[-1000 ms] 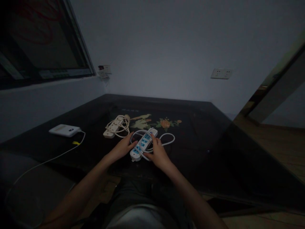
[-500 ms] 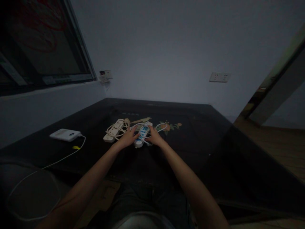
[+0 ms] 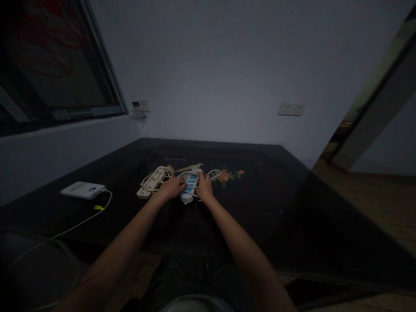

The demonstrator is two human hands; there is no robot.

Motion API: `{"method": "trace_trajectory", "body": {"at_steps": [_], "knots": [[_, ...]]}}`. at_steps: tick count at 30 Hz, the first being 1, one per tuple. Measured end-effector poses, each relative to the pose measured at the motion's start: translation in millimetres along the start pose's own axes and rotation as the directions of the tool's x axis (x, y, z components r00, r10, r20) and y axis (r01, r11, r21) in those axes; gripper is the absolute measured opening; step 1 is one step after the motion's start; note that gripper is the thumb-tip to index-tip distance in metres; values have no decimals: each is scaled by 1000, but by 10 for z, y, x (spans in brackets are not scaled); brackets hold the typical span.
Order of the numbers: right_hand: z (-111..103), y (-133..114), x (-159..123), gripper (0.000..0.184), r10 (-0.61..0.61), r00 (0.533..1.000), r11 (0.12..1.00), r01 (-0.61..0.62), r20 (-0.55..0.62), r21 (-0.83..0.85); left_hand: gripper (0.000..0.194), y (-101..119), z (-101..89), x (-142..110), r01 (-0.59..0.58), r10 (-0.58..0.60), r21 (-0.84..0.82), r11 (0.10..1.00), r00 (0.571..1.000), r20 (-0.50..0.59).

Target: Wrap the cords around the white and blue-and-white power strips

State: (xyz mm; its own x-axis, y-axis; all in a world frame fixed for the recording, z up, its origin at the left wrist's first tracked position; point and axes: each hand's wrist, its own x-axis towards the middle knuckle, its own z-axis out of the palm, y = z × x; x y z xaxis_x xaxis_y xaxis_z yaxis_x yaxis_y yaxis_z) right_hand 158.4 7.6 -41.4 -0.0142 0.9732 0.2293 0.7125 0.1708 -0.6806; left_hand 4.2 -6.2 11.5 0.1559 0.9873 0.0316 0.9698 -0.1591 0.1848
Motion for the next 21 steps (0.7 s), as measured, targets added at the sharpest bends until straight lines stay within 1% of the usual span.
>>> {"method": "trace_trajectory", "body": {"at_steps": [5, 10, 14, 21], "knots": [[-18, -13, -28, 68, -3, 1000, 1000, 3, 8, -25, 47, 14, -120, -141, -5, 6, 11, 1000, 999, -42], [-22, -49, -26, 65, -2, 1000, 999, 2, 7, -42, 45, -33, -224, -209, -4, 5, 9, 1000, 998, -66], [-12, -71, -31, 65, 10, 1000, 999, -9, 11, -53, 44, -58, -213, -209, -7, 7, 11, 1000, 998, -63], [8, -120, -70, 62, -1, 999, 999, 3, 40, -42, 44, -19, -134, -262, -55, 56, 13, 998, 998, -39]]}}
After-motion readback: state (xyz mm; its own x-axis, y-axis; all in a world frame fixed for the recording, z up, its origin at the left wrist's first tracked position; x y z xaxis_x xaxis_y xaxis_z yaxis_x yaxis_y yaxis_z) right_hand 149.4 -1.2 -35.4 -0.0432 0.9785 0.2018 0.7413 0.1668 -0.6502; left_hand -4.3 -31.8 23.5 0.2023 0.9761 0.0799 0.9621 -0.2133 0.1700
